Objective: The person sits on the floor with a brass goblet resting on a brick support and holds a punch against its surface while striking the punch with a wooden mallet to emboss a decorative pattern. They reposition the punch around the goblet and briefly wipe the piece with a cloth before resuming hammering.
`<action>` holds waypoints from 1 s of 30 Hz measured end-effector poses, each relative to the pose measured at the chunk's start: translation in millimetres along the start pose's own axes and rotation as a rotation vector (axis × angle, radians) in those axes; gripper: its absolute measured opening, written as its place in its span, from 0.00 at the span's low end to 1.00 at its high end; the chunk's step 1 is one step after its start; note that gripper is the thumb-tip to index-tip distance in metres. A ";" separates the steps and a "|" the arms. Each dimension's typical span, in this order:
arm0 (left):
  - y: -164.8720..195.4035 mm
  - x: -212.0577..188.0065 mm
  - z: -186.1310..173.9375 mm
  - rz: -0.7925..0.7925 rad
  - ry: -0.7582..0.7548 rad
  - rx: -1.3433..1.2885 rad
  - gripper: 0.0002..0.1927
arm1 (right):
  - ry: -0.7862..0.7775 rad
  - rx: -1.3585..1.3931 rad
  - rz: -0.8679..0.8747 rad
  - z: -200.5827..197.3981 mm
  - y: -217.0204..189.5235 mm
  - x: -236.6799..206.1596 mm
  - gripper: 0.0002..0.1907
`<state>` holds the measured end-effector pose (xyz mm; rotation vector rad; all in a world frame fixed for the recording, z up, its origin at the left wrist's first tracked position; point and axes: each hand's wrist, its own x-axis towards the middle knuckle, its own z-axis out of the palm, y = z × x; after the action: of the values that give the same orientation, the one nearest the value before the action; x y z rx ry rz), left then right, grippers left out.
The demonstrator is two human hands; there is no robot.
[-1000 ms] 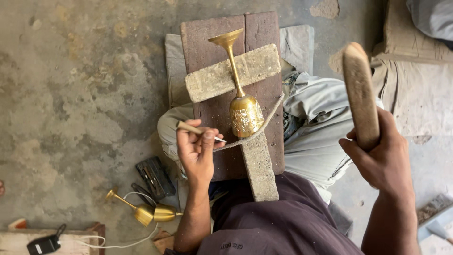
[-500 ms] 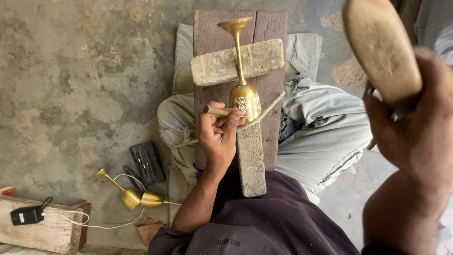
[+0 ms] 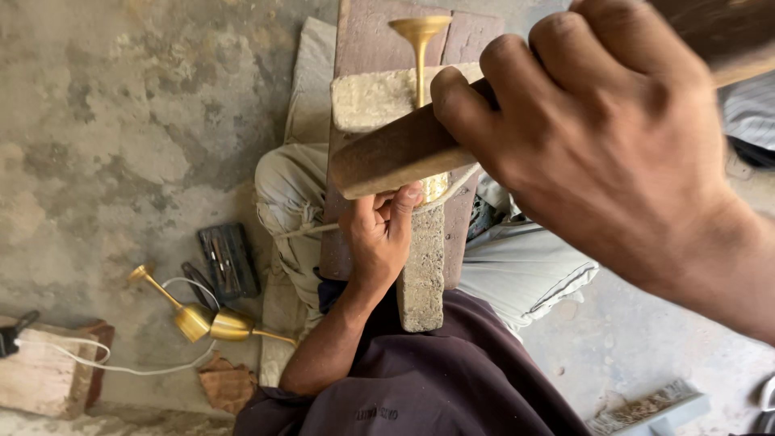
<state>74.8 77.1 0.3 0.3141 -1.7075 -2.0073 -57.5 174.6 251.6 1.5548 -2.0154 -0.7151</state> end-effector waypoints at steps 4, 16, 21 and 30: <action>-0.9 2.0 -4.0 0.055 0.047 0.213 0.09 | -0.025 0.195 0.083 -3.4 -4.4 16.4 0.14; -16.1 2.6 -10.4 0.184 -0.035 0.180 0.08 | 0.011 0.559 0.133 2.4 6.9 -1.9 0.25; -18.8 -2.6 -13.3 0.120 -0.044 0.226 0.12 | -0.045 0.103 -0.030 4.5 0.8 1.3 0.16; -10.3 5.4 -13.6 0.162 -0.014 0.232 0.13 | -0.066 0.043 -0.070 9.3 0.8 0.3 0.15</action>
<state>74.4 63.7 -11.6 0.2310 -1.9136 -1.7041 -64.3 175.4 245.3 1.6537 -2.0453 -0.7644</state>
